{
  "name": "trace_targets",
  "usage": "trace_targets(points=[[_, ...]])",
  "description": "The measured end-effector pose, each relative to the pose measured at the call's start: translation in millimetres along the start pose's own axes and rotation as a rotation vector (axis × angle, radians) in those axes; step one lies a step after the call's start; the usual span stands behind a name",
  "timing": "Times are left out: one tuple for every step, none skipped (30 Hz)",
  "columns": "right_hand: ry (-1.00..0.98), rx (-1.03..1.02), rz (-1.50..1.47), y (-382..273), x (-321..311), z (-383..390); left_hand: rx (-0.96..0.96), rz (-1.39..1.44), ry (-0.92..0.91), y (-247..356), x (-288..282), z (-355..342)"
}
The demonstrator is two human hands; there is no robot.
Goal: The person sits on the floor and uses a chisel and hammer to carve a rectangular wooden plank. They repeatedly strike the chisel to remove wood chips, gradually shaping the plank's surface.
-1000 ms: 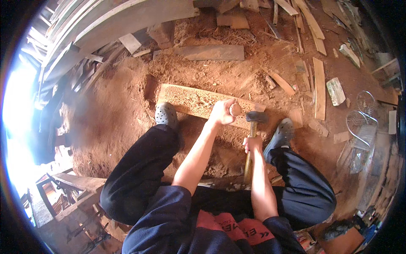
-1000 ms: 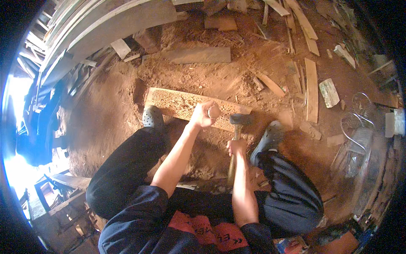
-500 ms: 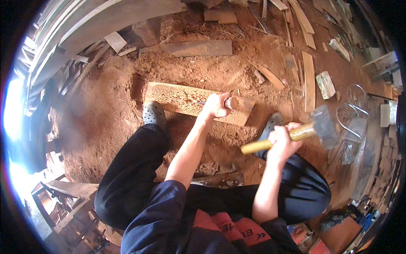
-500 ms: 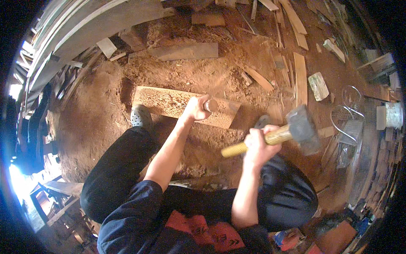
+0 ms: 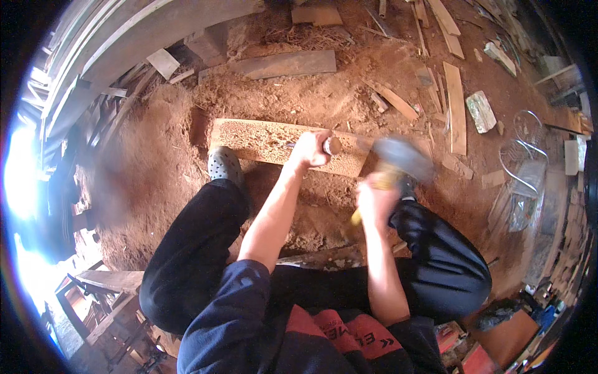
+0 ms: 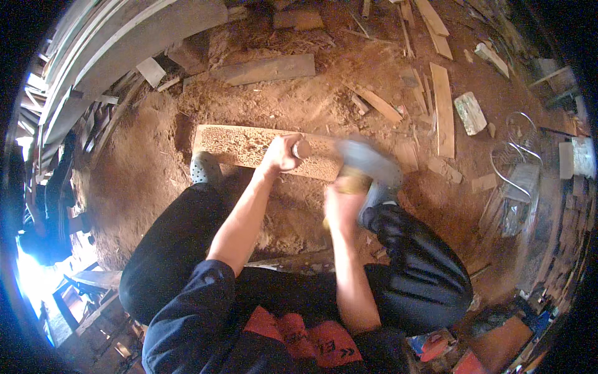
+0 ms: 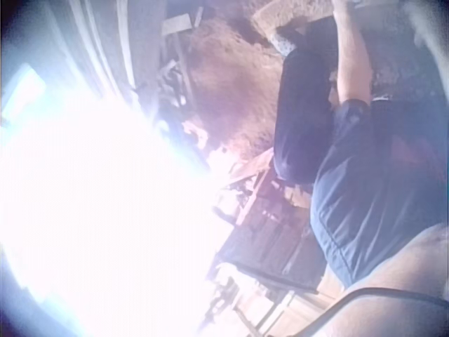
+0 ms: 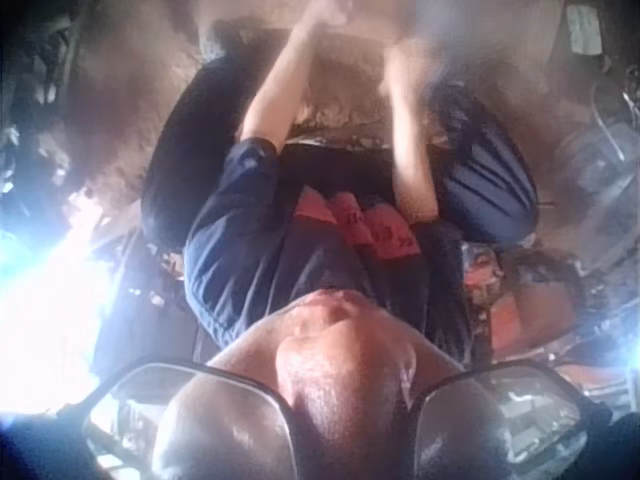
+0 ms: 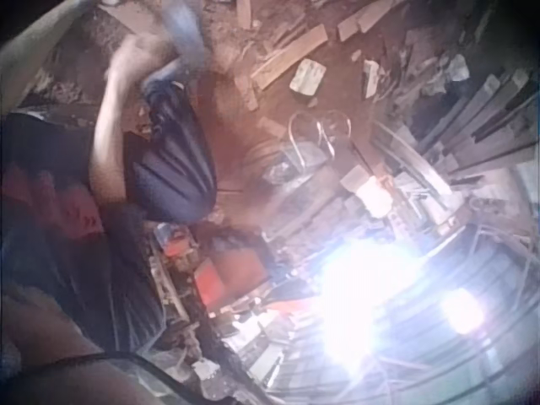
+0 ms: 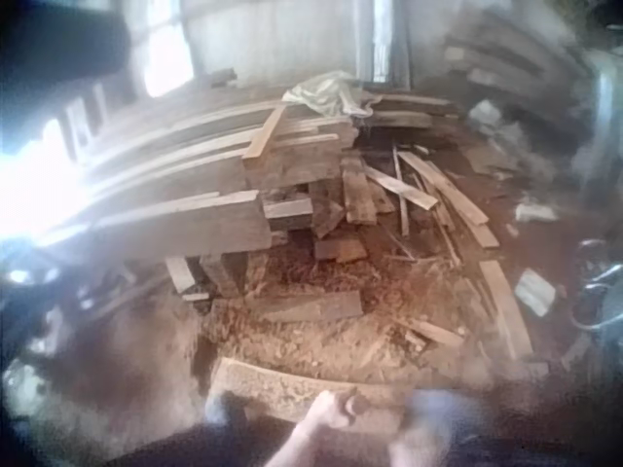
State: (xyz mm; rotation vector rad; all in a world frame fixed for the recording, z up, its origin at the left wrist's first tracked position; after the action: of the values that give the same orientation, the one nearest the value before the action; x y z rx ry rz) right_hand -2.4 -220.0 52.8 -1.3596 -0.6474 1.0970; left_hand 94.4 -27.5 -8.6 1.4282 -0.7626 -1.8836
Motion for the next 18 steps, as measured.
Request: trace_targets(points=[[-0.187, -0.102, 0.366, 28.0, 14.2, -1.6, -0.014, 0.009, -0.04, 3.5, 4.2, -0.5], [-0.38, -0.198, 0.728, 46.9, 30.3, -2.1, -0.029, 0.012, -0.073, 5.3, 6.0, -1.4], [-0.32, -0.06, 0.578, 56.1, 17.1, -3.0, 0.012, 0.021, -0.046, 7.3, 1.6, 1.1], [-0.286, 0.062, 0.423, 61.5, 8.8, -7.5, 0.042, 0.028, 0.004, 8.2, -6.7, 2.3], [-0.288, 0.207, 0.158, 13.7, 14.6, 5.5, 0.014, 0.024, 0.044, -4.3, -12.3, 3.3], [-0.193, 0.202, 0.06, -20.9, 5.0, 8.4, 0.004, 0.028, 0.055, -5.9, -9.3, 6.7], [-0.093, 0.116, -0.067, -40.6, -7.4, 0.5, 0.042, 0.048, 0.021, -1.4, -9.3, 6.5], [0.008, 0.036, -0.185, -50.9, -20.6, -2.5, 0.032, 0.049, 0.018, -3.9, -6.8, 6.8], [0.09, -0.045, -0.314, -57.0, -20.7, -6.0, 0.029, 0.049, 0.018, -4.7, -5.9, 3.9], [0.177, -0.129, -0.446, -61.7, -19.7, -8.7, 0.033, 0.046, 0.015, -2.3, -5.0, 0.3], [0.244, -0.125, -0.357, -36.9, -13.0, -2.4, 0.068, 0.073, 0.042, 2.4, -5.3, 4.3], [0.066, -0.163, 0.07, -0.6, -3.3, -3.1, 0.036, 0.063, 0.01, 1.2, -2.9, 4.3], [-0.301, -0.064, 0.713, 52.4, 15.4, -5.6, 0.012, 0.055, -0.03, 2.3, 0.5, 5.2], [-0.466, 0.176, 0.631, 80.2, 27.3, -4.9, -0.018, 0.044, -0.055, -1.3, -1.2, 4.5], [-0.309, 0.123, 0.563, 93.2, 16.3, -11.3, -0.013, 0.041, -0.036, -0.1, -3.3, 5.7], [-0.175, 0.08, 0.502, 94.6, 5.9, -11.0, -0.032, 0.044, -0.014, -2.9, -3.6, 11.2], [-0.176, 0.2, 0.346, 110.3, 1.3, -13.8, -0.051, 0.016, -0.023, -4.5, -2.8, 5.0], [-0.169, 0.329, 0.187, 114.9, 0.4, -9.3, -0.068, -0.015, -0.044, -6.9, -2.1, 1.5]])
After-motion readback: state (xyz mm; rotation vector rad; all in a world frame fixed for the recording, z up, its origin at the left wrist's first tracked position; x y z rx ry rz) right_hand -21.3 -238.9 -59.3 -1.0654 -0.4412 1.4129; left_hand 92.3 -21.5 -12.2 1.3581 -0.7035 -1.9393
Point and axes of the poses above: each hand's wrist, its own z-axis away from the middle knuckle, its own x-axis out of the palm, y = z × x, the point moved 9 cm from there along -z, towards the middle knuckle, and after that the axes turned 13 degrees about -x, right-handed, at the moved point
